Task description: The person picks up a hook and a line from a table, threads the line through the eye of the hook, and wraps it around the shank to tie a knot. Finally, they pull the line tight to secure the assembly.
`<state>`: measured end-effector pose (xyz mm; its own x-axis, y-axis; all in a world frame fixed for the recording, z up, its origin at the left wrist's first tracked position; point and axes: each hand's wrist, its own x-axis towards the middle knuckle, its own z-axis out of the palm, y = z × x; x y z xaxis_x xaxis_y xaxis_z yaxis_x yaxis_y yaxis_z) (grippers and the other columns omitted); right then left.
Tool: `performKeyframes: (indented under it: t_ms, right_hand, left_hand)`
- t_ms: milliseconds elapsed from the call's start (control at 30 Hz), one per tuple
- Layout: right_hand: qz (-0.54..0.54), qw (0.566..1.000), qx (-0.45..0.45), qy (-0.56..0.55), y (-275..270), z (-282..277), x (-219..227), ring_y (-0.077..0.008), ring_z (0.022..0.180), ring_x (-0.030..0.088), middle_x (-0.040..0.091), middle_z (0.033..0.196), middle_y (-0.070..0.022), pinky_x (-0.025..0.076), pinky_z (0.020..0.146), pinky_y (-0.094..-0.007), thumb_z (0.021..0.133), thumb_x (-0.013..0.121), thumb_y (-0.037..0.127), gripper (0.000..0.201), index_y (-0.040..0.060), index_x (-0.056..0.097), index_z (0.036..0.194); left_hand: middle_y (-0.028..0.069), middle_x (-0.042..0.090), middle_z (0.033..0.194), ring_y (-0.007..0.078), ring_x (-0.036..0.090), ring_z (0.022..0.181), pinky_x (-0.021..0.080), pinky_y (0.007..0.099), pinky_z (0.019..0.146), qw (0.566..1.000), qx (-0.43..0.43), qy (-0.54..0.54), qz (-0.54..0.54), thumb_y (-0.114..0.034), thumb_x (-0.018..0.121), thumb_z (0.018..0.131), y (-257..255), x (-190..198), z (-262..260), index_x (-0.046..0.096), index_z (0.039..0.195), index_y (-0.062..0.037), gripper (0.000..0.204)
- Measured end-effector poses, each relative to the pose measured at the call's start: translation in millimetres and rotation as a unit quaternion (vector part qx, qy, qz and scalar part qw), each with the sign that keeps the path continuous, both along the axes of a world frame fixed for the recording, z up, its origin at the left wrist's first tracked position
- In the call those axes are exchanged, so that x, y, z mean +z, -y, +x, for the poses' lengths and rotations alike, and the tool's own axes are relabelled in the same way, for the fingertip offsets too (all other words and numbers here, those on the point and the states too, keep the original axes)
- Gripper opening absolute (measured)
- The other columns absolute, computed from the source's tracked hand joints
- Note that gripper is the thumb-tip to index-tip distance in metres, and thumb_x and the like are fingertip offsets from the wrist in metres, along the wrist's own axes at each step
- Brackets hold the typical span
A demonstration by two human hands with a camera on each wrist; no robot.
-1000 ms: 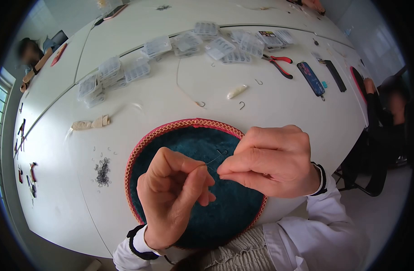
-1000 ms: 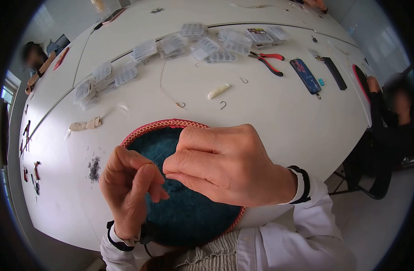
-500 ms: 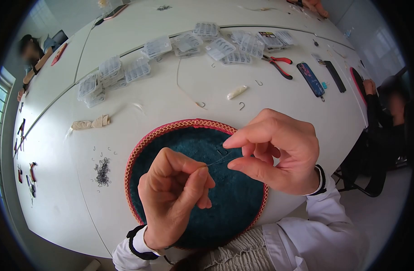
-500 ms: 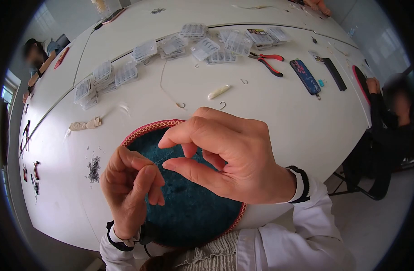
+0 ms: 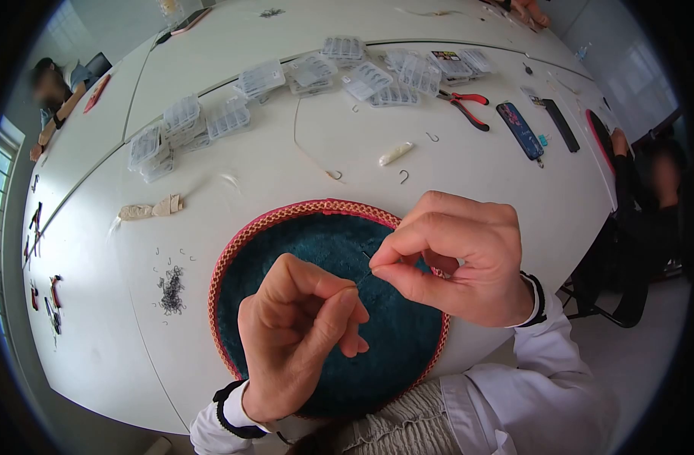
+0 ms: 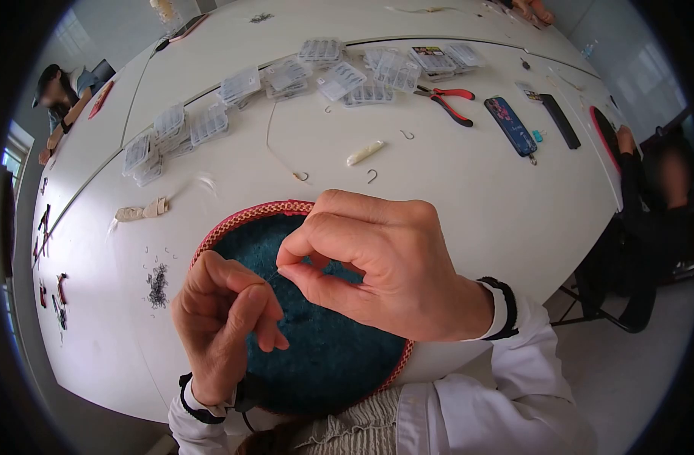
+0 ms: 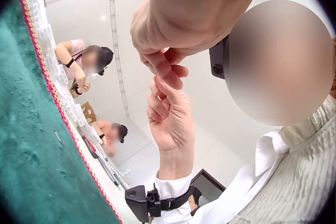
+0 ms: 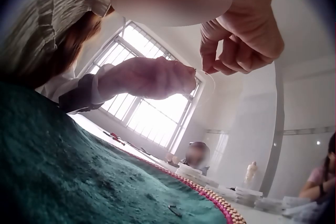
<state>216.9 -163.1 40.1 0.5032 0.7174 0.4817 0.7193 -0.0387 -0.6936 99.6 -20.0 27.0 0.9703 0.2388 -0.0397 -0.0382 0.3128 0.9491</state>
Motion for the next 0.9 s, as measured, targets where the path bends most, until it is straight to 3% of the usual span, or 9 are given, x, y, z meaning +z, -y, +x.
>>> performKeyframes:
  t_ms: [133, 233, 300, 400, 533, 633, 700, 800, 900]
  right_hand:
    - [0.002, 1.0, 0.001, 0.006, 0, 1, 1, -0.0014, 0.046, 0.044, 0.059, 0.067, -0.0012, 0.027, 0.038, -0.0176, 0.067, 0.07, -0.002, 0.012, 0.0046, 0.066, 0.076]
    - [-0.019, 1.0, -0.004, -0.015, 0, 0, 4, -0.0089, 0.053, 0.053, 0.056, 0.067, -0.0018, 0.039, 0.042, -0.0205, 0.067, 0.071, 0.002, 0.02, 0.0048, 0.062, 0.084]
    - [-0.005, 0.999, -0.01, -0.039, -2, 1, 1, -0.0014, 0.044, 0.036, 0.054, 0.063, 0.0013, 0.025, 0.041, -0.017, 0.066, 0.074, 0.002, 0.031, 0.0044, 0.065, 0.095]
    - [-0.018, 0.998, 0.009, -0.059, -2, 4, -3, -0.0012, 0.043, 0.032, 0.053, 0.062, 0.0019, 0.025, 0.041, -0.0165, 0.065, 0.075, 0.003, 0.036, 0.0043, 0.063, 0.099]
    - [-0.042, 0.991, -0.011, -0.124, -1, 1, 2, -0.0006, 0.042, 0.032, 0.052, 0.06, 0.0023, 0.025, 0.041, -0.0165, 0.065, 0.076, 0.004, 0.034, 0.0041, 0.062, 0.096]
    - [-0.076, 0.988, -0.011, -0.137, 0, 1, 4, -0.0042, 0.046, 0.044, 0.054, 0.062, 0.0007, 0.034, 0.04, -0.0194, 0.069, 0.073, 0.007, 0.024, 0.0054, 0.06, 0.089]
    - [-0.039, 0.996, 0.006, -0.082, -2, 0, 3, -0.005, 0.046, 0.048, 0.056, 0.063, 0.0001, 0.036, 0.041, -0.02, 0.069, 0.072, 0.005, 0.016, 0.0049, 0.06, 0.08]
    - [0.003, 0.999, 0.008, -0.048, -5, -2, -6, -0.0013, 0.043, 0.041, 0.054, 0.058, 0.0012, 0.029, 0.039, -0.0184, 0.065, 0.074, 0.0, 0.015, 0.0035, 0.064, 0.075]
    - [-0.004, 1.0, 0.008, 0.001, -5, -3, -4, -0.0034, 0.044, 0.045, 0.055, 0.057, -0.0006, 0.032, 0.039, -0.0199, 0.066, 0.073, -0.001, 0.013, 0.0035, 0.065, 0.075]
  left_hand:
    - [0.0095, 0.058, 0.073, 0.0075, 0.055, 0.054, 0.049, 0.02, 0.05, 1.0, -0.003, -0.005, 0.0, 0.003, 0.05, 0.087, 0, 0, 0, 0.045, 0.085, 0.0035, 0.004]
    - [0.0095, 0.058, 0.072, 0.0075, 0.054, 0.053, 0.049, 0.02, 0.05, 1.0, 0.005, -0.007, -0.007, 0.002, 0.05, 0.087, 0, 0, 1, 0.045, 0.085, 0.0035, 0.005]
    - [0.0097, 0.058, 0.071, 0.0074, 0.054, 0.052, 0.048, 0.0201, 0.049, 1.0, 0.018, -0.003, -0.012, 0.0, 0.051, 0.087, -2, 0, 1, 0.045, 0.084, 0.003, 0.007]
    - [0.01, 0.058, 0.071, 0.0076, 0.054, 0.052, 0.048, 0.0201, 0.048, 1.0, 0.022, -0.005, -0.014, -0.001, 0.051, 0.087, -2, -1, 1, 0.044, 0.084, 0.0023, 0.008]
    - [0.0093, 0.054, 0.063, 0.0071, 0.045, 0.04, 0.043, 0.0201, 0.036, 0.997, 0.077, 0.0, 0.023, -0.006, 0.051, 0.086, 4, -3, 5, 0.042, 0.081, -0.001, 0.011]
    - [0.009, 0.053, 0.063, 0.0068, 0.044, 0.039, 0.043, 0.0197, 0.036, 0.996, 0.093, 0.011, 0.014, -0.007, 0.05, 0.087, 2, -3, 5, 0.042, 0.081, -0.0011, 0.011]
    - [0.0113, 0.057, 0.07, 0.008, 0.051, 0.048, 0.049, 0.0214, 0.046, 0.998, 0.048, 0.004, -0.028, -0.003, 0.05, 0.088, -5, -3, 2, 0.041, 0.083, 0.0006, 0.011]
    - [0.0116, 0.057, 0.069, 0.0083, 0.05, 0.047, 0.049, 0.0224, 0.045, 0.997, 0.054, 0.012, -0.048, -0.004, 0.049, 0.088, -5, -4, 3, 0.041, 0.083, 0.0006, 0.011]
    - [0.0118, 0.057, 0.069, 0.0085, 0.05, 0.047, 0.049, 0.023, 0.044, 0.996, 0.051, 0.004, -0.073, -0.004, 0.049, 0.088, -6, -5, 3, 0.041, 0.083, 0.0006, 0.011]
